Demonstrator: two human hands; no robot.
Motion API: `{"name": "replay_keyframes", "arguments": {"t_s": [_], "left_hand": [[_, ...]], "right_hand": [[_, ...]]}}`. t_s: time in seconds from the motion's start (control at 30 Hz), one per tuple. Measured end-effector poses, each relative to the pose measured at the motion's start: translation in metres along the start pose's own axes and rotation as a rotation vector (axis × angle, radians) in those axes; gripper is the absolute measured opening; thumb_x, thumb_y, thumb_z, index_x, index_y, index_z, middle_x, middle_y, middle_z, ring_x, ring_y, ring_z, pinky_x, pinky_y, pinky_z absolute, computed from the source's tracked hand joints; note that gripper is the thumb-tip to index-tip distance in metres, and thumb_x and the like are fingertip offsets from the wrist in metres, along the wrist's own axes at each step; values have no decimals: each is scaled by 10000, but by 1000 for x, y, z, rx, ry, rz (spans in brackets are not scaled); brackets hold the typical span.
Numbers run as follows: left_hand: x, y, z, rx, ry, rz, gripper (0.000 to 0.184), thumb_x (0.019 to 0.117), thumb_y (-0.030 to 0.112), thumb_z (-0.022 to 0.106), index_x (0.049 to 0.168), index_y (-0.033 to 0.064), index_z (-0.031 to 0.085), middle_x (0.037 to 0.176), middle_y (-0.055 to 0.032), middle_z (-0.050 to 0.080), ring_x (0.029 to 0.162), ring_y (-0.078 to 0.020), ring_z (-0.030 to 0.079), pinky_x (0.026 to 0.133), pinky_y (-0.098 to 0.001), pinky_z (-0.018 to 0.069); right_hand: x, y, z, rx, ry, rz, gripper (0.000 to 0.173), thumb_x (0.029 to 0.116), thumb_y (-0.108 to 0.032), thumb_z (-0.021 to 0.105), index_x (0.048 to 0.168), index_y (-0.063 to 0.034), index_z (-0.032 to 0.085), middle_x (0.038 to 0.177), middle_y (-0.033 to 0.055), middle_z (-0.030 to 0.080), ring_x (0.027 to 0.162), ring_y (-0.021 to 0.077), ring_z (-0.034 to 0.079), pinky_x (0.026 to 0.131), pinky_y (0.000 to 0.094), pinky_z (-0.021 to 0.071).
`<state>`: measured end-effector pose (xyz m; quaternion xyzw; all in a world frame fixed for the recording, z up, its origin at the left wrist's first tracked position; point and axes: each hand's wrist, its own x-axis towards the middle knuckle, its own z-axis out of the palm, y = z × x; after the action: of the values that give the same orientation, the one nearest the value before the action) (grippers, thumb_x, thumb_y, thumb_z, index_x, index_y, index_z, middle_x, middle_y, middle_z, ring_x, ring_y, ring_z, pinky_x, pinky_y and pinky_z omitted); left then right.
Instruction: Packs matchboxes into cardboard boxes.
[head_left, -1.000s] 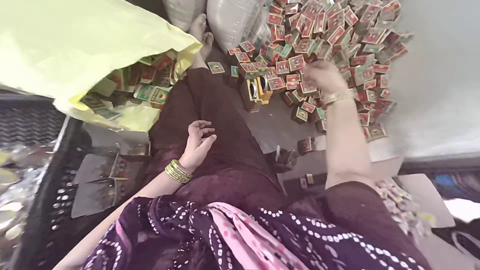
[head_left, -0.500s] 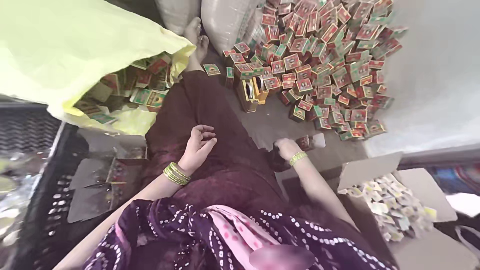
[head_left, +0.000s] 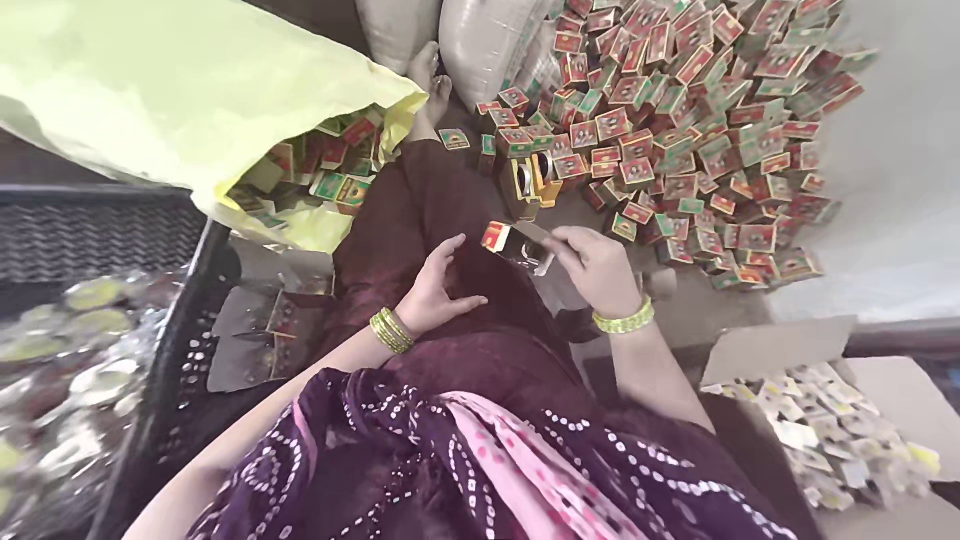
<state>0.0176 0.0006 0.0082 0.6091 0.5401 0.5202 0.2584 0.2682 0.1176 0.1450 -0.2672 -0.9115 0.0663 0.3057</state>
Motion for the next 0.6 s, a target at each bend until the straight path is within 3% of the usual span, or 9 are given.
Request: {"name": "replay_keyframes", "arguments": {"t_s": [0.07, 0.1, 0.2, 0.27, 0.33, 0.4, 0.47, 0.53, 0.6], "left_hand": [[0, 4, -1, 3, -6, 55, 1213, 680, 490, 927, 1603, 86, 253, 1604, -140, 374, 1437, -236, 431, 1160, -436, 428], [-1, 7, -1, -51, -28, 69, 1203, 674, 448, 943, 1595, 75, 266, 1574, -129, 419, 1406, -212, 472, 1145, -420, 455], [-9, 13, -3, -106, -143, -11, 910, 721, 364, 929, 1425, 18, 467, 1235, -63, 682, 1122, -91, 668, 999, -340, 573], [-12, 10, -5, -87, -197, -71, 781, 745, 339, 906, 1356, 30, 531, 1130, -49, 715, 1030, -82, 693, 934, -336, 596], [-12, 10, -7, -134, -182, -135, 784, 702, 259, 922, 1345, 55, 523, 1122, -40, 719, 1019, -99, 707, 907, -347, 617], [-12, 15, -8, -189, -133, -198, 894, 656, 203, 949, 1407, 69, 481, 1207, -34, 700, 1089, -97, 692, 951, -341, 607], [-9, 12, -7, -256, -74, -201, 964, 629, 162, 947, 1446, 59, 444, 1257, -25, 684, 1135, -89, 673, 992, -322, 585], [-8, 5, -4, -300, -32, -191, 1011, 623, 171, 952, 1464, 57, 403, 1287, -26, 669, 1165, -98, 662, 1019, -323, 573], [-6, 3, -2, -283, -28, -194, 1055, 627, 197, 952, 1491, 56, 363, 1311, -33, 653, 1192, -97, 647, 1045, -310, 552]], "right_hand": [[10, -20, 0, 143, -31, -35, 185, 1024, -209, 642, 1091, -72, 748, 1006, 42, 750, 904, 109, 719, 832, 311, 615], [14, -27, 3, 209, -49, -47, 177, 1019, -194, 648, 1094, -69, 749, 1010, 36, 749, 904, 93, 714, 835, 295, 614], [15, -35, 15, 313, -82, -15, 186, 1024, -157, 634, 1133, -58, 747, 1047, 48, 747, 919, 89, 710, 846, 281, 609], [10, -22, 13, 191, -55, 79, 239, 1057, -203, 575, 1172, -71, 738, 1079, 61, 741, 947, 121, 711, 866, 312, 604], [-3, 4, -2, -101, -48, 272, 295, 1080, -253, 510, 1197, -97, 731, 1109, 81, 744, 983, 187, 724, 877, 378, 604], [-24, 30, -27, -375, -225, 584, 295, 1074, -204, 481, 1231, -88, 702, 1172, 159, 718, 1065, 330, 708, 900, 530, 572], [-53, 60, -42, -496, -501, 892, 267, 1027, -142, 533, 1217, -46, 693, 1214, 269, 672, 1099, 466, 667, 896, 664, 533], [-90, 82, -39, -524, -827, 1124, 299, 955, -119, 614, 1224, 1, 668, 1261, 312, 628, 1140, 508, 629, 897, 708, 507], [-127, 81, -23, -557, -1039, 1215, 282, 942, -131, 654, 1138, 70, 679, 1213, 297, 661, 1150, 468, 641, 929, 678, 507]]}}
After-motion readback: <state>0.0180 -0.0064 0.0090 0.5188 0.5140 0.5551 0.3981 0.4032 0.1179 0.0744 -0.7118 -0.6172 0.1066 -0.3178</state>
